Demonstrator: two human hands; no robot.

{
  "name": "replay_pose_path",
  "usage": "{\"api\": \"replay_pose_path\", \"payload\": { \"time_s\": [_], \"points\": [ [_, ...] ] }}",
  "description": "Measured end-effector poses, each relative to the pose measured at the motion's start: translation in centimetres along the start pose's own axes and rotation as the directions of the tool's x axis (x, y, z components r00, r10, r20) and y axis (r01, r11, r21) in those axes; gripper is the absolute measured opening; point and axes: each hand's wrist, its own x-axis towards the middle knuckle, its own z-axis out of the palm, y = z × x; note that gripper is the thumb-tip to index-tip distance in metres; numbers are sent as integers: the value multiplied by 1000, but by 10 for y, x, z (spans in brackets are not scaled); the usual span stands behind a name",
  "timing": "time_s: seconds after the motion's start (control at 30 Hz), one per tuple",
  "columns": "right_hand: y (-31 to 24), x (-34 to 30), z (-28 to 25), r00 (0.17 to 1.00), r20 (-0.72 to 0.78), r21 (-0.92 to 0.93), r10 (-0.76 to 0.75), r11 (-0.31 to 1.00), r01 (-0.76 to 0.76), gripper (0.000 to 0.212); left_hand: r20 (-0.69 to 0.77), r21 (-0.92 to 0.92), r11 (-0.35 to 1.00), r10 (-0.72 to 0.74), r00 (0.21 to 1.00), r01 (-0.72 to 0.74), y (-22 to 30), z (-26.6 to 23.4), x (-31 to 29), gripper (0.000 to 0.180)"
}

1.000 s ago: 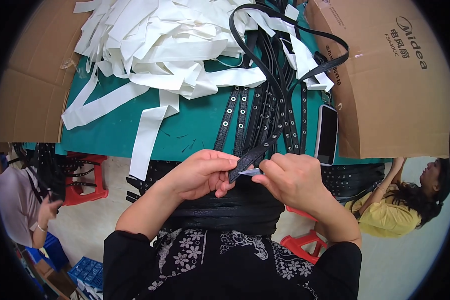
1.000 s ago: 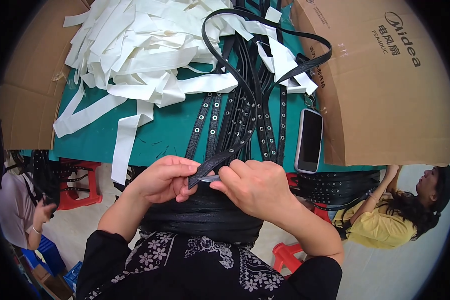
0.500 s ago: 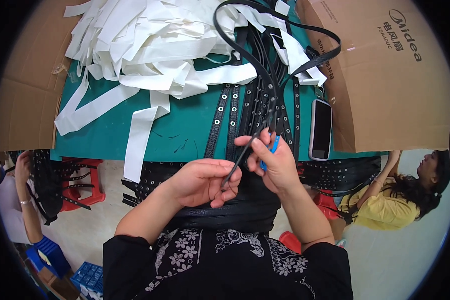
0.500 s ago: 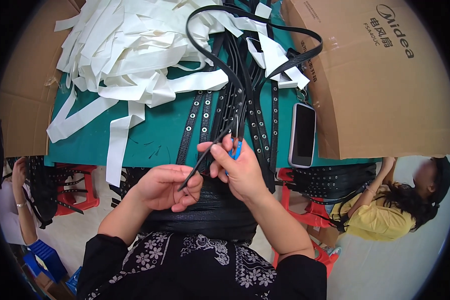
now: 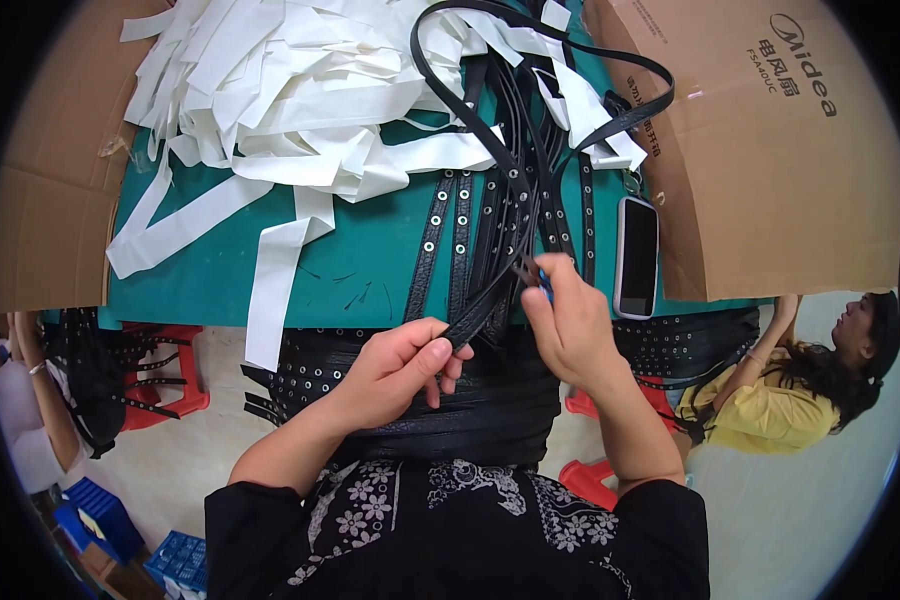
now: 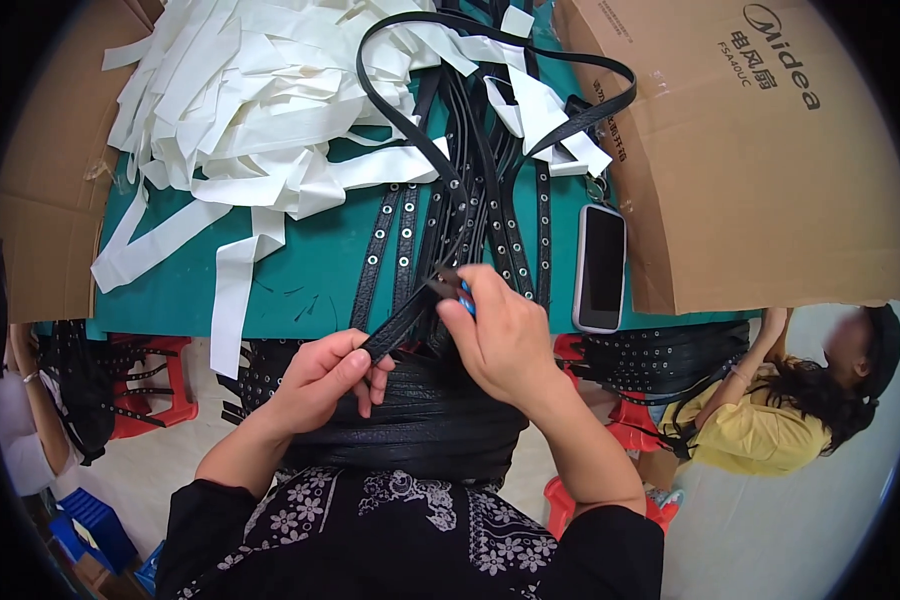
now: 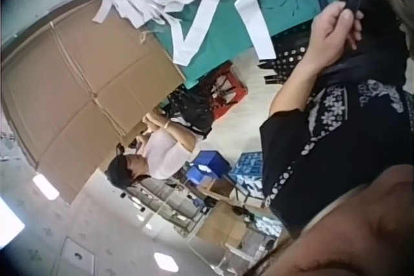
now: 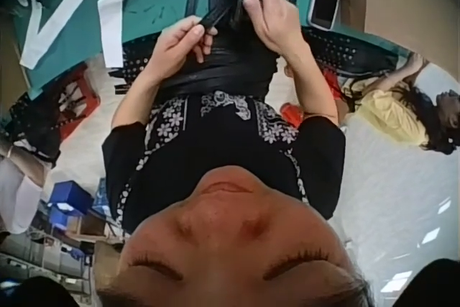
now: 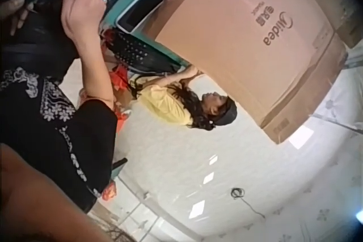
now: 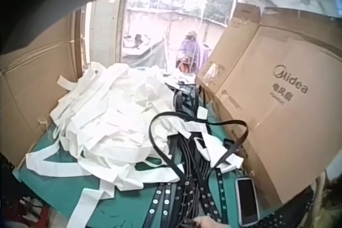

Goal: Trimming excess material and loose threads from black leather belt straps using scissors.

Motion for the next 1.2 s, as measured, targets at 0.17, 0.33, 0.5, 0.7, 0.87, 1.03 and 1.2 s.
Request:
{"api": "replay_pose_path", "payload": {
  "time_s": [0.17, 0.33, 0.5, 0.7, 0.87, 1.03, 1.2],
  "points": [
    [2, -28, -11, 987, 98, -157, -129, 977, 144, 22, 4, -21, 1000, -1, 1000, 1, 0, 6, 1, 23],
    [-3, -43, -1, 988, 98, -78, -118, 989, 126, 24, -31, 266, 960, 98, 995, -86, 0, 19, 5, 22],
    [-9, -42, 9, 992, 59, -49, -110, 992, 113, 23, -97, 371, 922, 163, 982, -116, 0, 26, 8, 15],
    [-11, -41, 16, 989, -2, -109, -149, 983, 148, 22, -89, 404, 906, 175, 980, -126, -1, 24, 8, 16],
    [-18, -37, 10, 991, 87, -155, -102, 981, 115, 19, -48, 429, 896, 150, 988, -115, -4, 19, 8, 18],
    [-19, -34, 7, 989, 123, -171, -83, 980, 104, 17, -52, 483, 866, 177, 983, -131, -3, 18, 8, 19],
    [-5, -35, 9, 999, -16, -61, -39, 997, 38, 18, -73, 216, 975, 71, 995, -54, -1, 19, 6, 23]
  ]
}}
